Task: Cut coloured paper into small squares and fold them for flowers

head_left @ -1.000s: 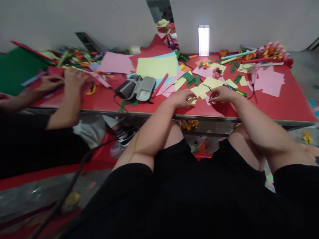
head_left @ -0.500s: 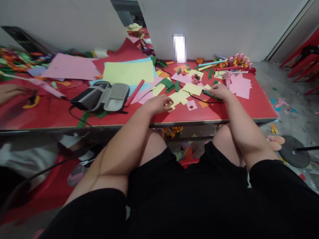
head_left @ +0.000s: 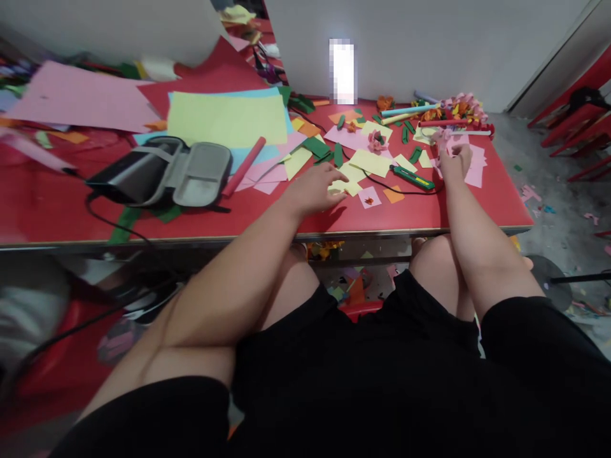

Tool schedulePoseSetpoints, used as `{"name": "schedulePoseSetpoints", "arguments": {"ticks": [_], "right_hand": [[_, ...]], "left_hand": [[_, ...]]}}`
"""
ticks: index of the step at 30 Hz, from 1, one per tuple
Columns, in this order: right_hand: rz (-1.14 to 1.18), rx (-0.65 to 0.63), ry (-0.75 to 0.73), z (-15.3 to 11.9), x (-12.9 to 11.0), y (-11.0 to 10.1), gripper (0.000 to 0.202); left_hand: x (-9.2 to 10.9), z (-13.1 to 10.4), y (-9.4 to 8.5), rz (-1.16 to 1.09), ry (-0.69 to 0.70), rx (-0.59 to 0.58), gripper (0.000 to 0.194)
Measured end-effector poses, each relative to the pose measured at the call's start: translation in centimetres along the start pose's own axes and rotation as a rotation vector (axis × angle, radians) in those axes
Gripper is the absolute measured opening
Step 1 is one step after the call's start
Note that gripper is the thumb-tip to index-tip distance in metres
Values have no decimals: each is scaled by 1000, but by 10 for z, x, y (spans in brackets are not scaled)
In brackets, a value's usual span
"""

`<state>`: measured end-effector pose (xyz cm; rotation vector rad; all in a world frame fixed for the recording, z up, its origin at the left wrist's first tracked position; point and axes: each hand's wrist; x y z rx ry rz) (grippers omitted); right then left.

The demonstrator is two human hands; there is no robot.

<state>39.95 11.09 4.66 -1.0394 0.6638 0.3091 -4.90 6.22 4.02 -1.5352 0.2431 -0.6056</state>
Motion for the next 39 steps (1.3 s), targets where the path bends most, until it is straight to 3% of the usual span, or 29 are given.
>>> {"name": "schedulePoseSetpoints", "arguments": {"ticks": [3,7,9,11,14,20,25,29,34,39], "right_hand": [[-2,67,22,-6,-17,7,28],[-74,-375,-302,-35,-69,49,21],[-196,-540,-420,-50,-95,76,46],[-309,-573,-455,-59,-112,97,50],[-368,-552,-542,-58,-118,113,46],[-291,-494,-657,-51,-113,116,30],[-244,-417,-611,-55,-119,109,25],[-246,-479,-576,-53,-117,106,33],[-240,-542,-548,-54,-114,111,39],[-261,-512,-534,-63,-118,116,42]], "left_hand": [[1,17,10,46,-5,22,48],[-3,48,16,41,-106,77,45],[-3,58,15,23,-159,151,43],[-1,61,13,5,-198,224,40],[-1,55,12,-8,-209,248,33],[-6,53,19,-47,-169,306,24],[-6,60,25,-97,-152,321,24],[-10,63,31,-166,-156,375,23],[-18,68,37,-303,-33,536,47],[-11,70,32,-296,126,523,58]]}}
Point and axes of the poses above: each hand's wrist, its own z-axis towards the middle knuckle, its own y-axis out of the palm, x = y × z, and after that the axes turned 12 degrees about z, right-handed
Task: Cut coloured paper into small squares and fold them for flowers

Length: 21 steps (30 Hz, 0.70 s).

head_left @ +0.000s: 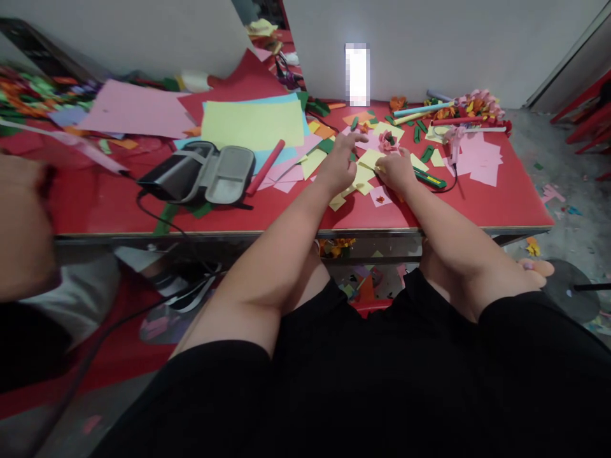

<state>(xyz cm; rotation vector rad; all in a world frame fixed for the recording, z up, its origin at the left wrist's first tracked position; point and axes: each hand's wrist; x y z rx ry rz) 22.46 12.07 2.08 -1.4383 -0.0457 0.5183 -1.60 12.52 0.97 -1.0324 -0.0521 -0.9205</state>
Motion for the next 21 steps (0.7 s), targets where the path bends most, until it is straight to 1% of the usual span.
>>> {"name": "schedulePoseSetpoints", "arguments": {"ticks": [3,5,7,9,12,14,15,16,17,20,21], "right_hand": [[-42,14,-3,-1,-4,1,41],[-26,42,-5,-3,-5,-2,35],[54,99,5,-5,-3,-6,27],[146,168,17,-5,0,-12,24],[393,319,-11,-2,4,-19,23],[633,440,-24,2,6,-22,14],[746,487,-14,3,6,-24,9],[833,508,10,4,5,-25,8],[898,507,44,3,4,-26,10],[995,402,161,-8,-1,-29,17],[1010,355,182,-13,-3,-30,19]], "left_hand": [[8,0,0,-9,51,-29,63],[10,-2,1,-10,68,-33,63],[4,-4,0,-7,79,-25,57],[-6,-6,-1,-4,69,-6,51],[-23,-6,-2,-19,-20,70,50],[-29,-4,-1,-78,-123,143,55],[-29,-3,1,-136,-179,164,59],[-26,-1,2,-212,-232,162,62],[-22,1,3,-300,-281,136,62],[3,3,3,-537,-385,-2,55],[12,2,2,-585,-404,-23,56]]}}
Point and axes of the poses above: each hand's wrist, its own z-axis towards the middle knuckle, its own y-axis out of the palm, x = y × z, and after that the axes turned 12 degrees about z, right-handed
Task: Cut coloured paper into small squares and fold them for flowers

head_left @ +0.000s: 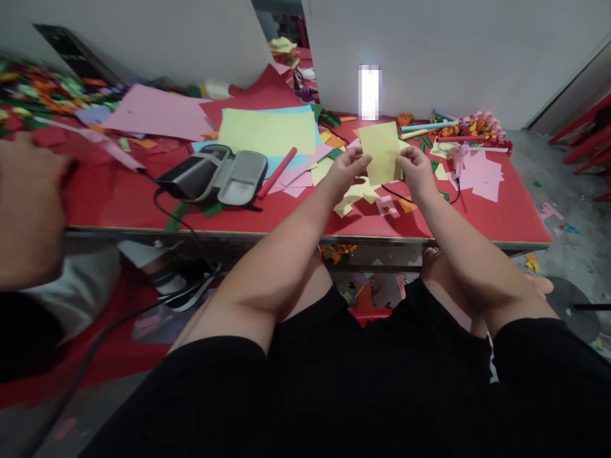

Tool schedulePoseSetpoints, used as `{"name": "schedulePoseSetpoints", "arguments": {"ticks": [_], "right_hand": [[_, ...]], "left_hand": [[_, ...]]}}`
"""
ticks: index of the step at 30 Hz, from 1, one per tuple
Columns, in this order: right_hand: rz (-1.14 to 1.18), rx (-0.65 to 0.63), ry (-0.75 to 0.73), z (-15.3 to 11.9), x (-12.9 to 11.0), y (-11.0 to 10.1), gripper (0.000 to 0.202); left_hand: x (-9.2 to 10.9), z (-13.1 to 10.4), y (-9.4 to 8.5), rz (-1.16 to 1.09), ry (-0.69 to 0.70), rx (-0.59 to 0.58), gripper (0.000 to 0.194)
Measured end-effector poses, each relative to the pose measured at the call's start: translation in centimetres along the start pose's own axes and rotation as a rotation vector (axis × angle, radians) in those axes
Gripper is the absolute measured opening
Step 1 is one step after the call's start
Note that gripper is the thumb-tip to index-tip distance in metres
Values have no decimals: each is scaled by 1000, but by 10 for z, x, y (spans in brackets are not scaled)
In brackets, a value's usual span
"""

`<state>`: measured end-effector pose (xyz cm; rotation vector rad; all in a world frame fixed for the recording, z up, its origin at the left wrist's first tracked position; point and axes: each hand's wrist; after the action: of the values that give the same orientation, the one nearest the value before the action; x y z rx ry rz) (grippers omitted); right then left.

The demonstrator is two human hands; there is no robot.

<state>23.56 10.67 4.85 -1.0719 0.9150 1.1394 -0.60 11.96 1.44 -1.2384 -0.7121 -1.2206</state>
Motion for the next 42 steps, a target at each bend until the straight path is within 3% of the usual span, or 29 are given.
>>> {"name": "schedulePoseSetpoints", "arguments": {"ticks": [6,12,15,17,19,23,25,27,31,34,38,42], "right_hand": [[105,-163,62,-23,-18,-2,36],[219,-71,114,-40,-33,18,51],[222,-20,113,-46,-32,16,49],[159,-33,109,-45,-29,5,43],[40,-63,154,-38,-26,-11,36],[-185,-35,303,-18,-17,-36,30],[-205,32,293,-8,-13,-38,43],[-220,96,248,-1,-10,-38,64],[-344,130,68,2,-8,-39,91],[-377,90,21,-10,-10,-41,102],[-288,-24,19,-35,-19,-36,98],[-261,-124,-68,-46,-26,-31,94]], "left_hand": [[29,-22,18,-121,21,6,48],[36,-22,25,-150,-36,-1,38],[36,-22,26,-136,-20,-48,31],[34,-22,17,-69,-25,-94,26],[29,-21,-3,86,-63,-88,21],[9,-18,-65,563,-229,109,20],[-2,-15,-90,757,-326,182,30],[-13,-9,-105,879,-374,194,35],[-31,10,-111,971,-381,124,35],[-42,27,-112,1059,-336,155,40],[-52,47,-117,1177,-363,140,65],[-53,55,-120,1224,-436,93,71]]}}
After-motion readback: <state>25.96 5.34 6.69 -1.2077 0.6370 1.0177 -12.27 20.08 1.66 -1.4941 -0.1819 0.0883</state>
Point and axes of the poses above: each hand's wrist, its own z-axis towards the middle knuckle, its own y-axis out of the palm, x = y × z, and after that the axes turned 12 degrees about z, right-handed
